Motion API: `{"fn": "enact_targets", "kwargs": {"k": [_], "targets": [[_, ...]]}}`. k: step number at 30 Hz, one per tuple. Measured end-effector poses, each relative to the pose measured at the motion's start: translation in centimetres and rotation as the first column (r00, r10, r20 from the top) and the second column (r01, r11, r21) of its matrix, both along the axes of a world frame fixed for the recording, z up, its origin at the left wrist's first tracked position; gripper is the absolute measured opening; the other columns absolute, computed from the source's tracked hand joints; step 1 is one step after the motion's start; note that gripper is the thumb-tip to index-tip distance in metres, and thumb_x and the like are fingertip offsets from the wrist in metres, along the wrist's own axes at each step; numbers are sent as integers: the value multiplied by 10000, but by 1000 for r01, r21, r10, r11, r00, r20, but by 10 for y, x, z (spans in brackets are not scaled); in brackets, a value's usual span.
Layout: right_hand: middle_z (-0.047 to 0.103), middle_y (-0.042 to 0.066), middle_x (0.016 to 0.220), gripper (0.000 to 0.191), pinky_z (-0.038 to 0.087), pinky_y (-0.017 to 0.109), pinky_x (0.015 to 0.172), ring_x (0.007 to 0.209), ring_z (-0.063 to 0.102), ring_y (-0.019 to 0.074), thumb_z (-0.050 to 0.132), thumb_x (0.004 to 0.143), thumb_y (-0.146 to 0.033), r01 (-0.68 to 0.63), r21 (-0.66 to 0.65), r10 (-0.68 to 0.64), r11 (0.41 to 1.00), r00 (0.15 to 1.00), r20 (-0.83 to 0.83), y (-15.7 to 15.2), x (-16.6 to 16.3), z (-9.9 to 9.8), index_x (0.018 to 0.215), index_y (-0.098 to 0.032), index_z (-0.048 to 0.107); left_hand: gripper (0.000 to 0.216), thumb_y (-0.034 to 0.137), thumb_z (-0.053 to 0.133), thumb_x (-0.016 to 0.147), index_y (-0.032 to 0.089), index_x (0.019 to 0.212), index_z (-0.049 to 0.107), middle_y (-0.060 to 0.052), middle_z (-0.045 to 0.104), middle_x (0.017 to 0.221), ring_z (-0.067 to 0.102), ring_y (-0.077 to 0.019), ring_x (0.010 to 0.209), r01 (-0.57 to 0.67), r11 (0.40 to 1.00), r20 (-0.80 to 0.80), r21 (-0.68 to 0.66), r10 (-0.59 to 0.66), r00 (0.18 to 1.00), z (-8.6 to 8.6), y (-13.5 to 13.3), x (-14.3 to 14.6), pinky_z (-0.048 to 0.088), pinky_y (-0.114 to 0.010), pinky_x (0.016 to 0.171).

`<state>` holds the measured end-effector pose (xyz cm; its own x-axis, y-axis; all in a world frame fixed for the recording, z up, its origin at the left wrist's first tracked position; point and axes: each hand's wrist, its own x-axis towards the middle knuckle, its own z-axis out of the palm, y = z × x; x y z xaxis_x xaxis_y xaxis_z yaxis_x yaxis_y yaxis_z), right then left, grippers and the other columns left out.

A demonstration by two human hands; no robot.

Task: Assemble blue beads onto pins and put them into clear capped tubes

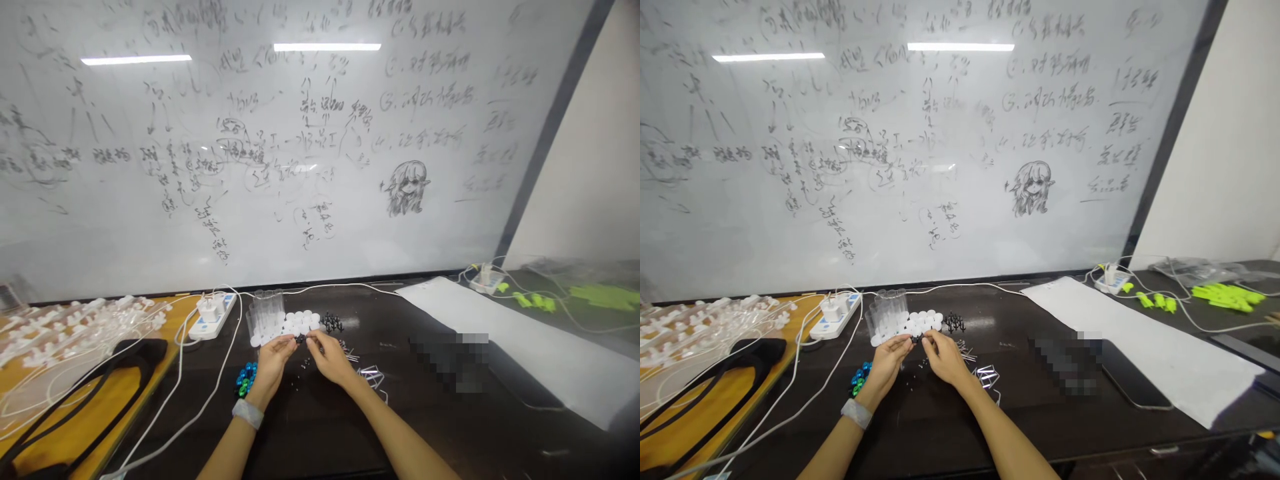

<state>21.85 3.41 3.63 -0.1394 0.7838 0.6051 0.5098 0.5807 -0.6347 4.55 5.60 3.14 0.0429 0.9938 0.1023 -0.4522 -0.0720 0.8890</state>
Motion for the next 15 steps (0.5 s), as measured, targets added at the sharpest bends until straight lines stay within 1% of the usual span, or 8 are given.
{"fn": "enact_targets", "kwargs": {"k": [2, 5, 6, 8, 10, 11, 14, 15], "targets": [[657, 20, 778, 225, 429, 266, 677, 704, 613, 175, 415, 999, -299, 13, 2, -13, 1000, 1000, -1, 0, 0, 0, 963, -210, 618, 364, 291, 931, 521, 127, 802, 766, -81, 764, 790, 706, -192, 770, -2, 1000, 2, -2, 2, 1000, 0, 0, 0, 549, -331, 824], [663, 17, 816, 198, 428, 257, 645, 676, 610, 168, 466, 976, -304, -4, -15, 4, 1000, 999, -33, 0, 1, 1, 1108, -211, 581, 365, 285, 929, 525, 126, 809, 765, -82, 764, 795, 707, -193, 773, -4, 1000, 5, 0, 4, 1000, 1, 0, 1, 553, -331, 820], [665, 19, 826, 204, 426, 256, 638, 675, 609, 170, 475, 971, -306, -8, -16, 8, 1000, 999, -31, 0, 1, 1, 1120, -210, 576, 366, 283, 930, 524, 125, 810, 765, -82, 764, 795, 707, -192, 772, -2, 1000, 6, -1, 2, 1000, 1, 0, 1, 553, -327, 816], [660, 26, 800, 204, 420, 264, 647, 684, 608, 177, 434, 988, -309, -3, -8, 3, 1000, 1000, 0, 0, 1, 2, 998, -205, 609, 367, 281, 932, 521, 126, 808, 764, -79, 765, 796, 707, -186, 772, 3, 1000, 11, -6, -3, 1000, 1, 0, 1, 552, -314, 809], [650, 29, 763, 282, 416, 273, 667, 695, 605, 184, 381, 1009, -310, 14, 0, -14, 1000, 1000, 23, 0, 1, 3, 890, -204, 613, 367, 279, 935, 512, 127, 799, 764, -76, 764, 790, 705, -180, 765, 6, 1000, 14, -11, -6, 1000, 1, 0, 1, 550, -302, 801], [649, 27, 763, 277, 417, 273, 670, 691, 604, 182, 379, 1010, -311, 17, -2, -17, 1000, 1000, 20, -1, 2, 3, 905, -205, 612, 367, 279, 936, 510, 127, 797, 764, -75, 764, 788, 704, -179, 764, 7, 1000, 15, -12, -7, 1000, 1, 0, 1, 549, -299, 799], [668, 23, 843, 202, 427, 262, 652, 666, 607, 169, 462, 979, -314, -3, -20, 2, 1000, 1000, -4, -2, 2, 4, 1112, -213, 574, 369, 284, 935, 515, 125, 801, 766, -75, 763, 784, 701, -177, 760, 9, 1000, 11, -9, -9, 1000, 1, 0, 1, 546, -295, 794], [671, 24, 852, 204, 428, 260, 652, 669, 610, 169, 470, 975, -315, -7, -21, 7, 1000, 1000, 0, -2, 1, 4, 1120, -213, 572, 369, 285, 935, 515, 125, 802, 766, -75, 762, 779, 700, -176, 756, 10, 1000, 9, -7, -10, 1000, 1, 0, 1, 545, -293, 790]]}}
